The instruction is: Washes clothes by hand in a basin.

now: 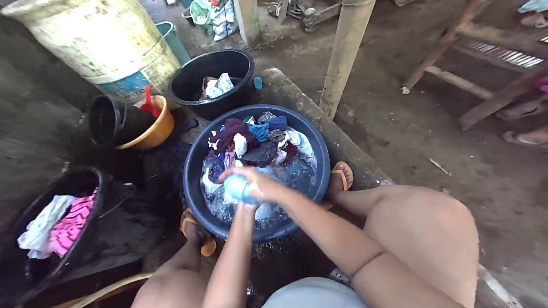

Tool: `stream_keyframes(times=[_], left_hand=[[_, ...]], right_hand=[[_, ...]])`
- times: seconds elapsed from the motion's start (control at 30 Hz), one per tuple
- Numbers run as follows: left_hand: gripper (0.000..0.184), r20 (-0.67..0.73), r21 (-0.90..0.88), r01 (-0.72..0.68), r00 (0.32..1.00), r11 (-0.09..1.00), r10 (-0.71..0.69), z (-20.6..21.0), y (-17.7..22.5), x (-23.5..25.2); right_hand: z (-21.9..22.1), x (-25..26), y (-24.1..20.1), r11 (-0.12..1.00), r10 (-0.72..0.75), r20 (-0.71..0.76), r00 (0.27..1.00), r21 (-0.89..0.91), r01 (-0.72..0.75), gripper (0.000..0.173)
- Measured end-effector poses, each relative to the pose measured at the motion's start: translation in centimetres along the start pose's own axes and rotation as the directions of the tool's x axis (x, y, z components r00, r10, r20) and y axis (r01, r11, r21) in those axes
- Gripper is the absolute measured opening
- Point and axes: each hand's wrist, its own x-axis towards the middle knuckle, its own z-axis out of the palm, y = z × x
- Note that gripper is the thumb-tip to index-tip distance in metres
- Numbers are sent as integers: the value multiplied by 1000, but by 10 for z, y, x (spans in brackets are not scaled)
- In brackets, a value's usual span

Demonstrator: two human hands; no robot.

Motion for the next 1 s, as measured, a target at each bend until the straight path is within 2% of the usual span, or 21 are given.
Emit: stream_keyframes(times=[0.07,0.1,0.17,0.2,0.23,0.27,0.3,0.33,0.4,0.5,0.57,0.63,0.7,0.77,0.8,0.83,0.9,0.93,1.0], left_hand=[[57,83,-72,56,995,996,-50,14,1,1],[59,131,-111,69,990,991,-54,21,2,-3],[55,166,-166,45,986,985,-17,44,4,-14],[52,180,-197,24,984,980,12,58,4,-17],[51,196,-222,0,980,975,44,71,5,-17],[49,195,-239,-27,978,971,75,84,6,-13],[48,199,-251,-53,974,966,105,94,7,-8],[48,210,-261,-70,969,963,128,101,9,-2],[51,242,-275,-64,961,959,134,108,10,8],[58,308,-302,-45,941,952,143,100,6,13],[65,342,-270,-55,928,961,149,84,6,16],[69,291,-172,-67,950,983,116,54,6,20],[69,184,-8,-34,982,999,35,26,4,21],[88,166,129,60,983,990,-81,13,4,20],[99,186,127,76,978,989,-99,13,4,18],[105,185,66,48,981,997,-59,18,7,17],[89,212,-101,-86,972,991,105,28,20,19],[72,218,-127,-171,956,977,196,34,27,20],[38,217,-2,-371,906,929,363,46,39,19]], right_hand=[[-41,10,27,978,-7,-241,971,201,57,40],[-61,16,42,960,57,-390,919,273,57,38],[-91,22,76,914,257,-608,751,405,15,34],[-93,16,94,886,361,-642,676,463,-33,35],[-88,4,108,833,463,-616,638,548,-75,39],[-76,-6,125,722,582,-549,600,689,-70,39],[-65,-13,141,591,648,-457,610,806,-24,38],[-53,-20,155,493,632,-388,671,869,37,42],[-34,-22,160,367,527,-351,774,915,166,57],[-19,-5,147,267,475,-478,739,878,396,73],[-28,8,145,321,435,-598,673,801,504,82],[-46,15,153,526,364,-644,673,738,422,78],[-57,15,143,713,273,-610,744,647,269,60],[-62,17,127,829,86,-504,859,515,219,50],[-63,20,124,858,-9,-439,899,458,233,50],[-63,23,123,877,-93,-363,927,412,249,50],[-60,22,126,883,-169,-287,943,380,274,52],[-58,19,126,874,-160,-334,929,389,290,50],[-55,15,123,847,-25,-495,868,451,282,40]])
